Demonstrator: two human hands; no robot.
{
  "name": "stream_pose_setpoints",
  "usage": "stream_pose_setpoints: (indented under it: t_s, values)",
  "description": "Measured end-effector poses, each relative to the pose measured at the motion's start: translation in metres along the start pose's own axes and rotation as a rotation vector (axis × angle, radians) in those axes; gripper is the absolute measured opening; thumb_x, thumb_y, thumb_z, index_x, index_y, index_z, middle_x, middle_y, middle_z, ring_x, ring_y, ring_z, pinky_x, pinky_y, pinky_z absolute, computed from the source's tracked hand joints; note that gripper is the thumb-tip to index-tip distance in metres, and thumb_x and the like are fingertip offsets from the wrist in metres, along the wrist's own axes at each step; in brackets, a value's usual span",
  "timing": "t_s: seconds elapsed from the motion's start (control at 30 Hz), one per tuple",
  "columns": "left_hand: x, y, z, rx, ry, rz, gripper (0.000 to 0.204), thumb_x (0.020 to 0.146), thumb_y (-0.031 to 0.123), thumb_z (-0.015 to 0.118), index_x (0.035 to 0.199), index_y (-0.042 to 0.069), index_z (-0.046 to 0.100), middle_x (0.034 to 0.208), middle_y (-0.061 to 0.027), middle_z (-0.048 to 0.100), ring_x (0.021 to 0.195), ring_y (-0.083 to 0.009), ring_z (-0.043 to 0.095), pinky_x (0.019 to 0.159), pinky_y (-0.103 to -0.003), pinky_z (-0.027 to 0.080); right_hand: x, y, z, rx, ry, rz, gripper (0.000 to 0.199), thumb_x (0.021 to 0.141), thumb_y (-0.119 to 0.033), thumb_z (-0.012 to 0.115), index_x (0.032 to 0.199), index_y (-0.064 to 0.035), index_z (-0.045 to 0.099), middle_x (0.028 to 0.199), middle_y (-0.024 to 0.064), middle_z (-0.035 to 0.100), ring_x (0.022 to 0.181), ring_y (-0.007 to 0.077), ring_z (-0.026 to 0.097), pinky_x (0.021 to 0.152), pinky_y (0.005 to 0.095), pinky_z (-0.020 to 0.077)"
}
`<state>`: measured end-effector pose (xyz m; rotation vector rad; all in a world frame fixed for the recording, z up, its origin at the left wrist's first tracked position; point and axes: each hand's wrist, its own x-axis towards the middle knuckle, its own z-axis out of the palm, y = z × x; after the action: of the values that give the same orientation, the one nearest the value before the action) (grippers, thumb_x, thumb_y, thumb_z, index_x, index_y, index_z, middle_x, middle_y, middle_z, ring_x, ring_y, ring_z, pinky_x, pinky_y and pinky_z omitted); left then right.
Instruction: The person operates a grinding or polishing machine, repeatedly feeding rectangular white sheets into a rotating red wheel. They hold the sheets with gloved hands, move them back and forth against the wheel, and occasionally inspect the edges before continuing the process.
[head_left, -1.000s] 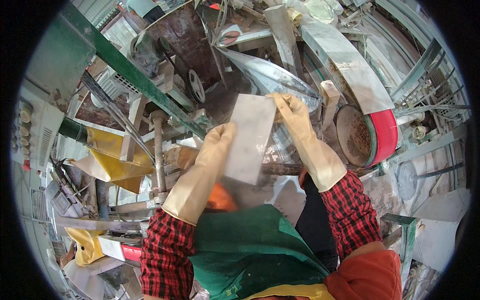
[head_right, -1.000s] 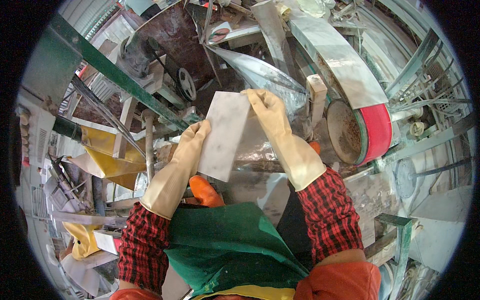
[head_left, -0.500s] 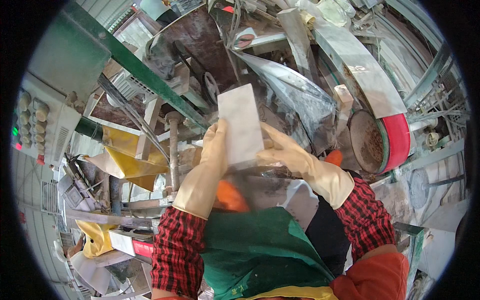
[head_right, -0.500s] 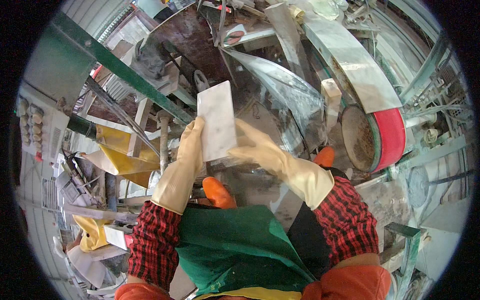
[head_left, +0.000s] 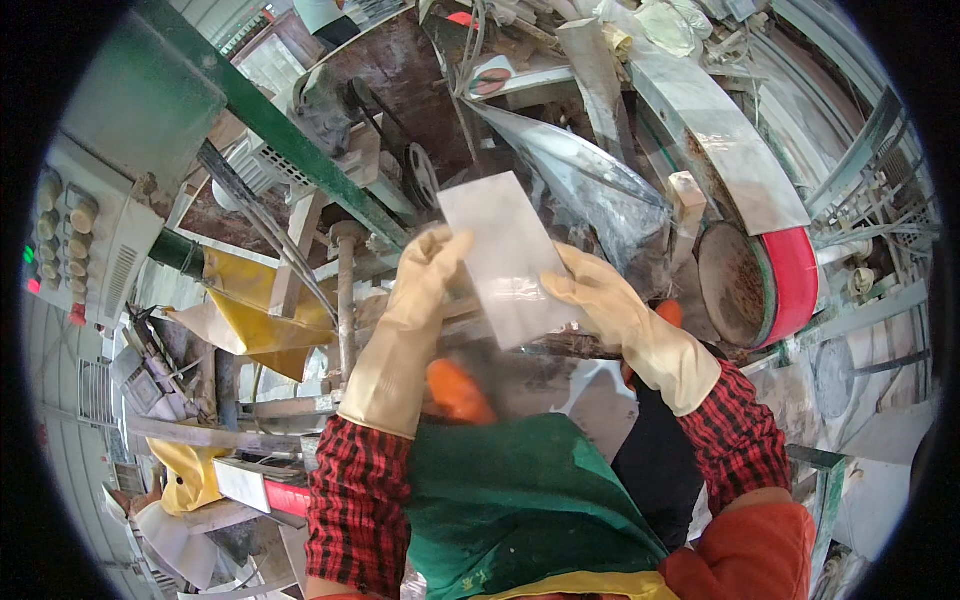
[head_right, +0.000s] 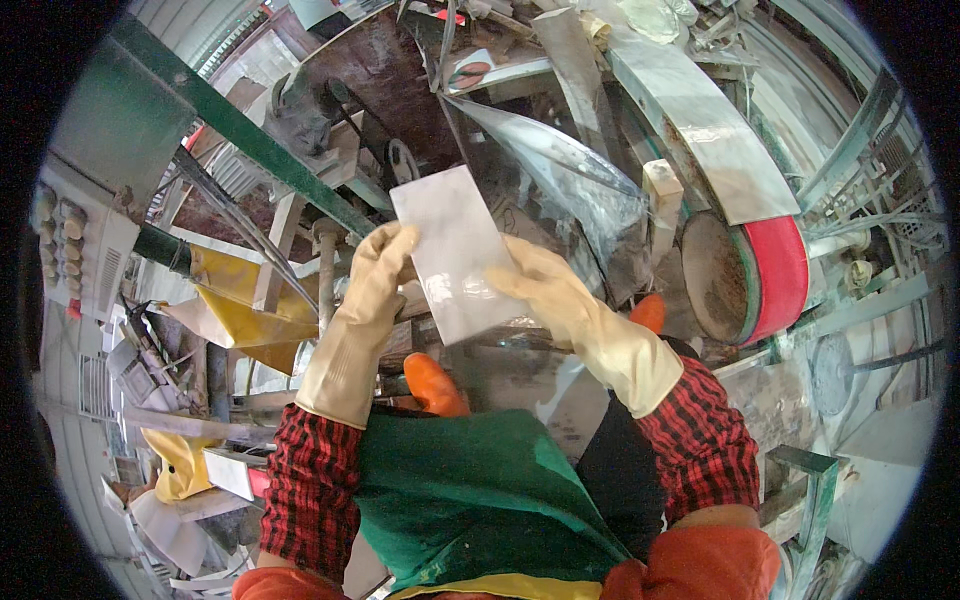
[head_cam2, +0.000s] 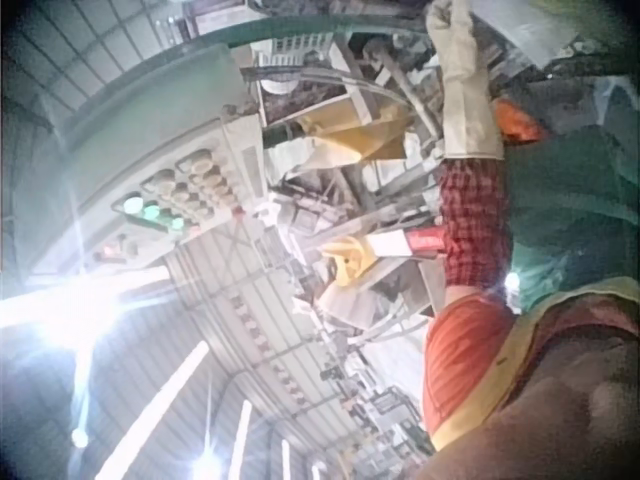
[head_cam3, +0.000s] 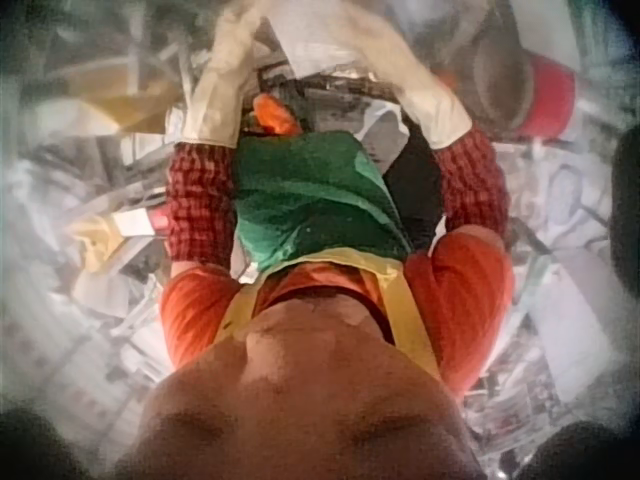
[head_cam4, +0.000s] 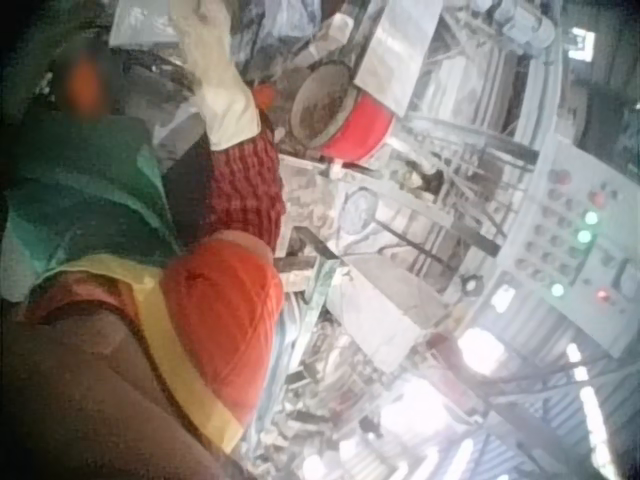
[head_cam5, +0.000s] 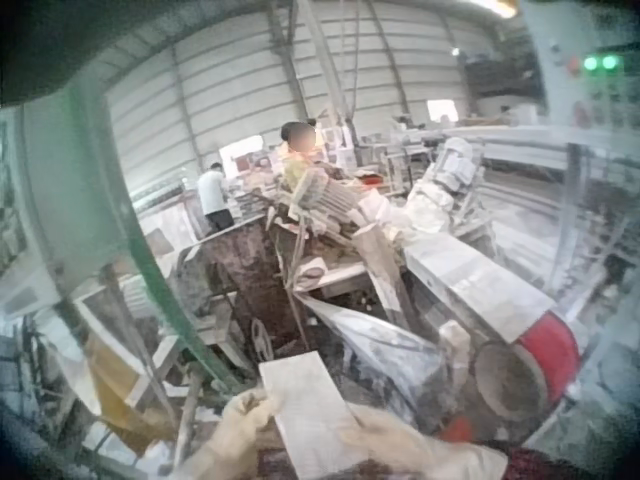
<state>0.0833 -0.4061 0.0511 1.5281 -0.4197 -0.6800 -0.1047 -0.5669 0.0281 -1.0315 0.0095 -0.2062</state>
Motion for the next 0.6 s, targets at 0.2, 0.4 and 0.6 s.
stream_pose_setpoints:
  t_s: [0.2, 0.4, 0.6]
  values:
    - [0.025, -0.002, -0.02, -0.111, 0.174, 0.137, 0.037, 0.098, 0.038, 0.071, 0.116, 0.006, 0.074, 0.079, 0.0037, 0.066, 0.063, -0.0044, 0.055, 0.057, -0.022, 0.042, -0.006, 0.001, 0.012, -0.176, -0.016, 0.052, 0.052, 0.101, -0.018, 0.065, 0.146, 0.0042, 0.051, 0.137, 0.0113, 0.063, 0.122, 0.0169, 0.06, 0.107, 0.0328, 0.0464]
    - [0.005, -0.028, 0.013, 0.034, 0.0, -0.126, 0.057, 0.098, 0.038, 0.07, 0.141, 0.003, 0.056, 0.125, -0.0095, 0.067, 0.105, -0.0176, 0.067, 0.087, -0.031, 0.055, -0.002, 0.009, 0.001, 0.081, 0.2, 0.044, 0.046, 0.102, -0.016, 0.063, 0.144, 0.0011, 0.054, 0.133, 0.0093, 0.066, 0.116, 0.0172, 0.064, 0.104, 0.033, 0.0495]
    - [-0.019, -0.019, 0.029, 0.453, -0.773, -0.139, 0.074, 0.089, 0.017, 0.081, 0.153, 0.002, 0.046, 0.129, -0.0184, 0.067, 0.111, -0.0228, 0.066, 0.094, -0.034, 0.056, 0.009, 0.005, -0.067, -0.135, 0.706, -0.37, 0.044, 0.101, -0.01, 0.062, 0.143, 0.0005, 0.052, 0.125, 0.0072, 0.065, 0.11, 0.0183, 0.064, 0.094, 0.0328, 0.0528]
